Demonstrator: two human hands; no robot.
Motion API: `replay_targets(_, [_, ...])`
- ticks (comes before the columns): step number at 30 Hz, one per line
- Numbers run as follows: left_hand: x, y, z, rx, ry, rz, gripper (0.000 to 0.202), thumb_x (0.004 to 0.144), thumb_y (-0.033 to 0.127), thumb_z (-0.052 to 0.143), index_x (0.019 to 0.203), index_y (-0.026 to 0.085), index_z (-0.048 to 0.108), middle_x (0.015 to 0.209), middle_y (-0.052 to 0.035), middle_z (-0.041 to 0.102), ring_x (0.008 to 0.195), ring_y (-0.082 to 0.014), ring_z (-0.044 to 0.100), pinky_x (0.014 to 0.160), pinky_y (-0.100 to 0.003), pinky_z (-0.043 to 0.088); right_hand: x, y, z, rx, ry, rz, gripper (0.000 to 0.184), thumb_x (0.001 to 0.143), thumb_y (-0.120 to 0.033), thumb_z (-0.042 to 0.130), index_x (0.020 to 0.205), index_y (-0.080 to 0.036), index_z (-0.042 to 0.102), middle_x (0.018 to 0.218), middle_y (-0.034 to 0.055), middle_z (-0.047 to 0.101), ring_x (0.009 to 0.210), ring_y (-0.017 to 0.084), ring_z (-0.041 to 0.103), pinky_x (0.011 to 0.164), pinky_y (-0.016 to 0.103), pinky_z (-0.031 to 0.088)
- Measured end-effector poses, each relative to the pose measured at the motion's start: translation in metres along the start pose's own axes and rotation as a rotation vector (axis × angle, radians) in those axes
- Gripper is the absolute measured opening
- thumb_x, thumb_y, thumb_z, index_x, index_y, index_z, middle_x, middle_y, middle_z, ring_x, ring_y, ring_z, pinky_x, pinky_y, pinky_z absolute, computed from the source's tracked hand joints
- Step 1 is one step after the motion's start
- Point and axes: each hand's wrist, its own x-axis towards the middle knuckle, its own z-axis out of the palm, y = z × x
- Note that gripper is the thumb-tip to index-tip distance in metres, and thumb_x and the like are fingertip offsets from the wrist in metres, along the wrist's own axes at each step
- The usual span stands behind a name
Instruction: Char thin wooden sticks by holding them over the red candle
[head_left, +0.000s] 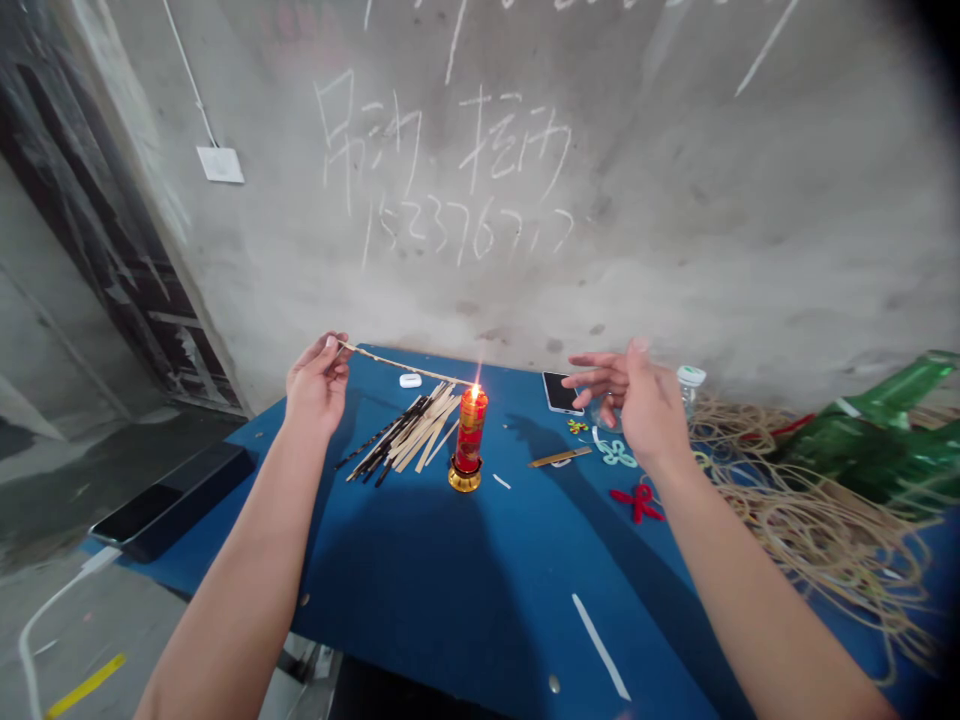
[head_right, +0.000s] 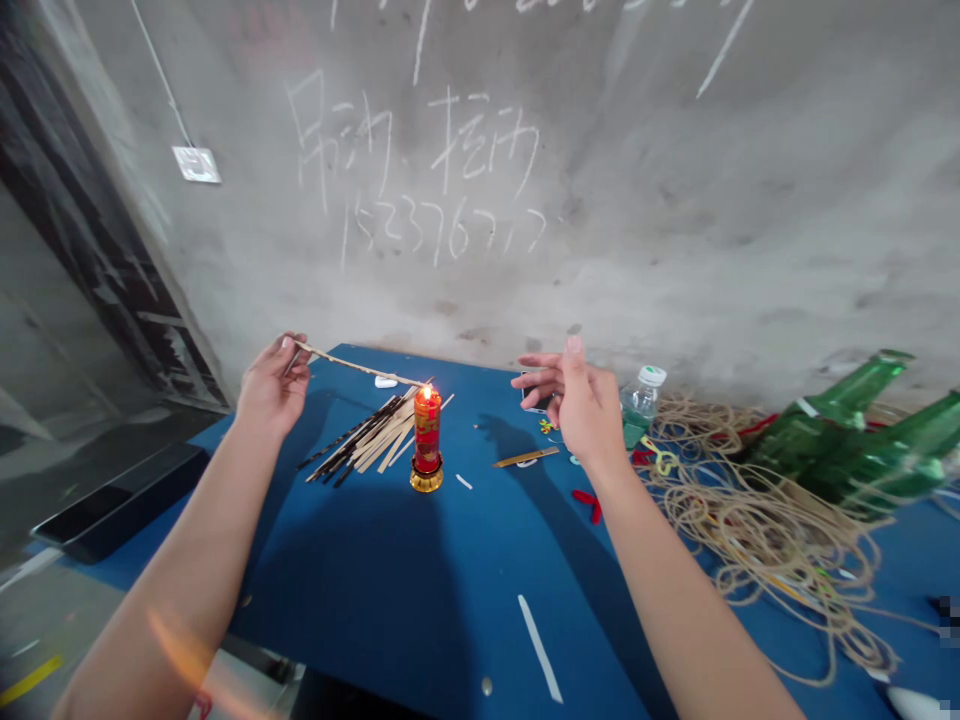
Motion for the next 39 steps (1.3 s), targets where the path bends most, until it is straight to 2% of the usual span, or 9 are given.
replay_targets(11, [-0.008,-0.007,0.007,0.029,-0.031,-0.008,0.019,0.071,0.017,0.089,0.087,0.014,0.078,0.094,-0.009,0.075,0.077,-0.011,0.07,0.05,-0.012,0.044,0.0,-0.002,0.0,-0.001,0.005,-0.002,0.077,0.094,-0.079,0.035,0.098,-0.017,0.08,0.085,0.0159,0.079,0.058,0.019,0.07,0.036,0.026,0.035])
replay_targets(25, [-0.031,-0.015,0.025,0.099,-0.109,-0.112,0.027,0.066,0.02,0.092,0.089,0.016,0.079,0.095,-0.0074,0.078,0.081,-0.0133,0.074,0.059,-0.014,0.051,0.001,0.001,-0.001,-0.002,0.014,-0.024,0.076,0.096,-0.078,0.034,0.099,-0.016,0.08,0.086,0.0162,0.079,0.059,0.019,0.07,0.037,0.027,0.034])
replay_targets(29, [-0.038,-0.018,0.029,0.127,-0.157,-0.141,0.025,0.069,0.02,0.091,0.091,0.015,0.079,0.099,-0.0086,0.079,0.082,-0.0136,0.076,0.065,-0.015,0.055,0.002,0.0,-0.001,-0.002,0.045,-0.034,0.074,0.095,-0.077,0.037,0.098,-0.016,0.079,0.083,0.0153,0.078,0.058,0.019,0.069,0.037,0.027,0.033])
replay_targets(32, [-0.041,-0.021,0.031,0.135,-0.198,-0.145,0.026,0.07,0.02,0.091,0.092,0.014,0.079,0.098,-0.0097,0.079,0.083,-0.0148,0.077,0.067,-0.016,0.057,0.001,-0.003,-0.002,-0.027,0.118,-0.066,0.066,0.096,-0.073,0.041,0.094,-0.018,0.078,0.082,0.0139,0.078,0.06,0.019,0.069,0.038,0.028,0.033])
replay_targets(35, [-0.044,-0.023,0.033,0.145,-0.243,-0.138,0.025,0.071,0.019,0.09,0.092,0.014,0.079,0.1,-0.0111,0.079,0.084,-0.0168,0.077,0.069,-0.019,0.058,-0.001,-0.008,-0.001,-0.162,0.183,-0.138,0.051,0.098,-0.065,0.048,0.097,-0.022,0.077,0.086,0.011,0.078,0.071,0.022,0.071,0.047,0.03,0.043])
replay_targets(37, [-0.047,-0.023,0.035,0.149,-0.264,-0.127,0.024,0.071,0.018,0.09,0.092,0.014,0.078,0.1,-0.0115,0.079,0.084,-0.0175,0.077,0.07,-0.021,0.06,-0.003,-0.013,0.001,-0.305,0.163,-0.208,0.039,0.098,-0.057,0.054,0.103,-0.026,0.077,0.092,0.0083,0.078,0.085,0.024,0.073,0.063,0.034,0.052])
replay_targets(39, [-0.05,-0.022,0.038,0.152,-0.283,-0.112,0.023,0.071,0.018,0.09,0.091,0.014,0.078,0.101,-0.0113,0.079,0.084,-0.0178,0.077,0.072,-0.022,0.06,-0.006,-0.016,0.004,-0.431,0.104,-0.296,0.03,0.098,-0.05,0.058,0.108,-0.029,0.076,0.103,0.0059,0.078,0.097,0.025,0.071,0.081,0.039,0.054])
